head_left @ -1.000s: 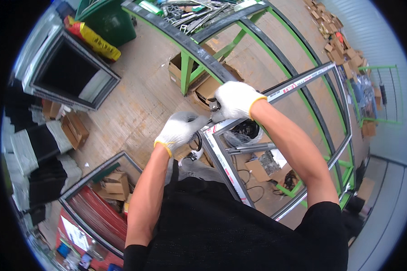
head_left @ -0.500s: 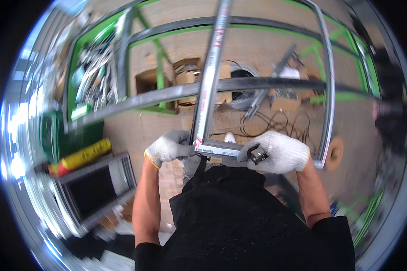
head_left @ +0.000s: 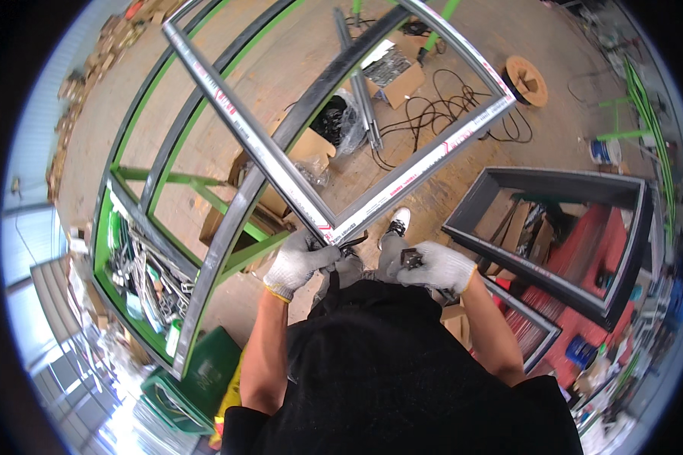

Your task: The person assembles a metal window frame on a green jig, using a pneumatic rivet gun to fasten the corners. They repeatedly rotate the frame to access each corner, then place the completed frame on a stack of similar frames.

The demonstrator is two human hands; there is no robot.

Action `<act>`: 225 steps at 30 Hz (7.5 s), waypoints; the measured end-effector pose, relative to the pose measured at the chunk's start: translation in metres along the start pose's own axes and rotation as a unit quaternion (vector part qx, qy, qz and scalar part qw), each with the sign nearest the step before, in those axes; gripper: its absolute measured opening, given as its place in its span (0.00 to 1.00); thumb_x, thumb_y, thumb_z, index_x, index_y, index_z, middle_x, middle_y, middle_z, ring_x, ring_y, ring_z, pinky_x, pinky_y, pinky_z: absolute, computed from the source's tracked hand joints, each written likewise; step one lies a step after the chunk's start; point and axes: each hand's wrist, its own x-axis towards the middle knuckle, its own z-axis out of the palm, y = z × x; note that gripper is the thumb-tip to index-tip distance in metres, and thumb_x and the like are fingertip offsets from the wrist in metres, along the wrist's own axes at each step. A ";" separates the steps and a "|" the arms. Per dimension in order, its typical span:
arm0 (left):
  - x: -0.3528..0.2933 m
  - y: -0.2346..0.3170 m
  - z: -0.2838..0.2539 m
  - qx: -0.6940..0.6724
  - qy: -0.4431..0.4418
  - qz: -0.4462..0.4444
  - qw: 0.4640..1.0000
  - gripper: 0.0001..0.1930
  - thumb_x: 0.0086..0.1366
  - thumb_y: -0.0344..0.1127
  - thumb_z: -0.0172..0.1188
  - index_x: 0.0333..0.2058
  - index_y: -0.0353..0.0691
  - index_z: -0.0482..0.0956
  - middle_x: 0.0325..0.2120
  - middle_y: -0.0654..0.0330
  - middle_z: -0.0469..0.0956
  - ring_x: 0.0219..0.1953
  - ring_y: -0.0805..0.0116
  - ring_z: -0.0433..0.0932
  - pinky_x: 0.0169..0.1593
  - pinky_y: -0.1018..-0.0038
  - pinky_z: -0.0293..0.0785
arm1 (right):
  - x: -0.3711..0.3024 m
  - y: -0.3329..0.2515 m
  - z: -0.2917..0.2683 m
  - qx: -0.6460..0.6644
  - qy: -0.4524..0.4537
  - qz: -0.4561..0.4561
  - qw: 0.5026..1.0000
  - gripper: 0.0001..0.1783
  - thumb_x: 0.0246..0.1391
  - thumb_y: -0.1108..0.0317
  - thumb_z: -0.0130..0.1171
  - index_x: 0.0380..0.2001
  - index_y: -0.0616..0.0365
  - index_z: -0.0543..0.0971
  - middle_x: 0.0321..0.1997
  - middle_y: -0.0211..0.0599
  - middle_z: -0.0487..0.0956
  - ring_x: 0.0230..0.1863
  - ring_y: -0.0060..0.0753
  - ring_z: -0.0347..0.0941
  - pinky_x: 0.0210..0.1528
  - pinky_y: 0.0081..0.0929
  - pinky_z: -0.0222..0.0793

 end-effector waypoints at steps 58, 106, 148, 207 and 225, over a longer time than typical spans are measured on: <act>-0.021 -0.032 -0.016 -0.041 0.042 -0.022 0.998 0.08 0.61 0.26 0.68 0.38 0.28 0.84 0.26 0.51 0.86 0.22 0.66 0.81 0.29 0.73 0.78 | 0.075 0.059 -0.258 0.362 0.571 -0.123 0.726 0.13 0.62 0.65 0.70 0.34 0.68 0.85 0.26 0.37 0.82 0.22 0.28 0.74 0.27 0.31 0.69; 0.034 -0.046 0.191 -0.306 0.189 0.088 0.929 0.19 0.81 0.41 0.56 0.56 0.29 0.81 0.50 0.53 0.85 0.49 0.66 0.84 0.54 0.69 0.80 | 0.052 0.016 -0.139 -0.108 -0.058 -0.101 0.987 0.26 0.53 0.68 0.68 0.57 0.58 0.85 0.42 0.43 0.88 0.43 0.34 0.84 0.51 0.33 0.80; 0.061 -0.035 0.240 -0.346 0.550 0.156 0.744 0.11 0.75 0.36 0.60 0.40 0.31 0.81 0.32 0.58 0.83 0.34 0.71 0.78 0.42 0.74 0.74 | 0.080 -0.029 -0.161 -0.249 -0.028 -0.240 0.938 0.24 0.54 0.70 0.71 0.55 0.62 0.85 0.49 0.55 0.89 0.52 0.52 0.87 0.57 0.37 0.82; -0.048 -0.034 0.076 -0.133 0.517 0.086 0.841 0.19 0.73 0.36 0.61 0.55 0.29 0.85 0.43 0.48 0.89 0.46 0.63 0.87 0.54 0.67 0.80 | 0.152 -0.174 0.013 -0.558 -0.257 -0.228 0.755 0.31 0.56 0.73 0.62 0.65 0.61 0.76 0.55 0.62 0.84 0.59 0.65 0.80 0.60 0.53 0.76; -0.053 -0.029 0.079 -0.069 0.565 0.035 0.822 0.18 0.71 0.37 0.63 0.54 0.33 0.87 0.43 0.45 0.90 0.46 0.59 0.90 0.52 0.67 0.82 | 0.157 -0.173 0.024 -0.541 -0.271 -0.237 0.760 0.31 0.56 0.72 0.62 0.64 0.65 0.77 0.57 0.65 0.83 0.61 0.66 0.79 0.64 0.52 0.75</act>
